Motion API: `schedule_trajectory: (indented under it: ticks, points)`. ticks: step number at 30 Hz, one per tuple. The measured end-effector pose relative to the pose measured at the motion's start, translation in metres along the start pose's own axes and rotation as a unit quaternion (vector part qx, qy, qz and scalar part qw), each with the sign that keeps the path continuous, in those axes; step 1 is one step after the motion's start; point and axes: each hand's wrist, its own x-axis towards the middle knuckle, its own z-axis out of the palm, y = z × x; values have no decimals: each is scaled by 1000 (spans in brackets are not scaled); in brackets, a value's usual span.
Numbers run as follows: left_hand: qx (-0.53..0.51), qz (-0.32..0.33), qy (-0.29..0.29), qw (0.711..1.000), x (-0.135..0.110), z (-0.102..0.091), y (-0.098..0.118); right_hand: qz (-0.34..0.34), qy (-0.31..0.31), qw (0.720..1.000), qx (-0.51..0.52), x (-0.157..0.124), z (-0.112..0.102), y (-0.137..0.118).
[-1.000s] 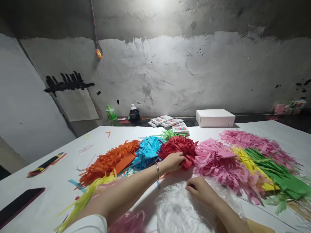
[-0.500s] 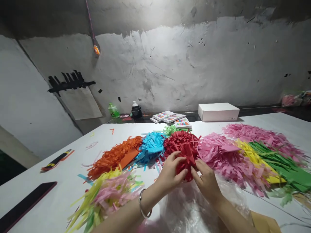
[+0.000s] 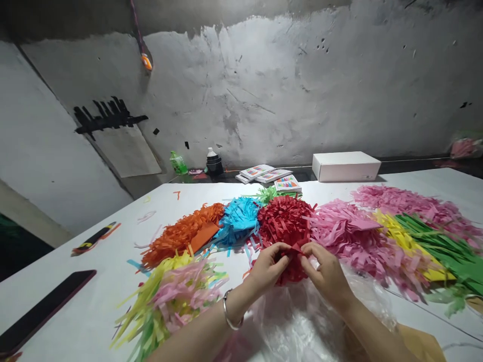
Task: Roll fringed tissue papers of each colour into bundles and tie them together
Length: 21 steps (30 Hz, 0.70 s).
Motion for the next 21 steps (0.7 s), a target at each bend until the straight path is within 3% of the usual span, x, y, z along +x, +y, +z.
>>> schedule_trajectory:
  ticks: [4,8,12,21]
  points:
    - [-47,-29,4,998,-1,2,-3,-40,28,998,-27,-6,4,7]
    - [-122,-72,-4,990,-3,6,0,-76,14,996,-42,-11,8,6]
    - [-181,-91,-6,979,-5,7,3,-51,20,997,-60,-11,10,4]
    - [-166,-51,-25,984,-5,5,6,9,19,999,-51,-11,12,8]
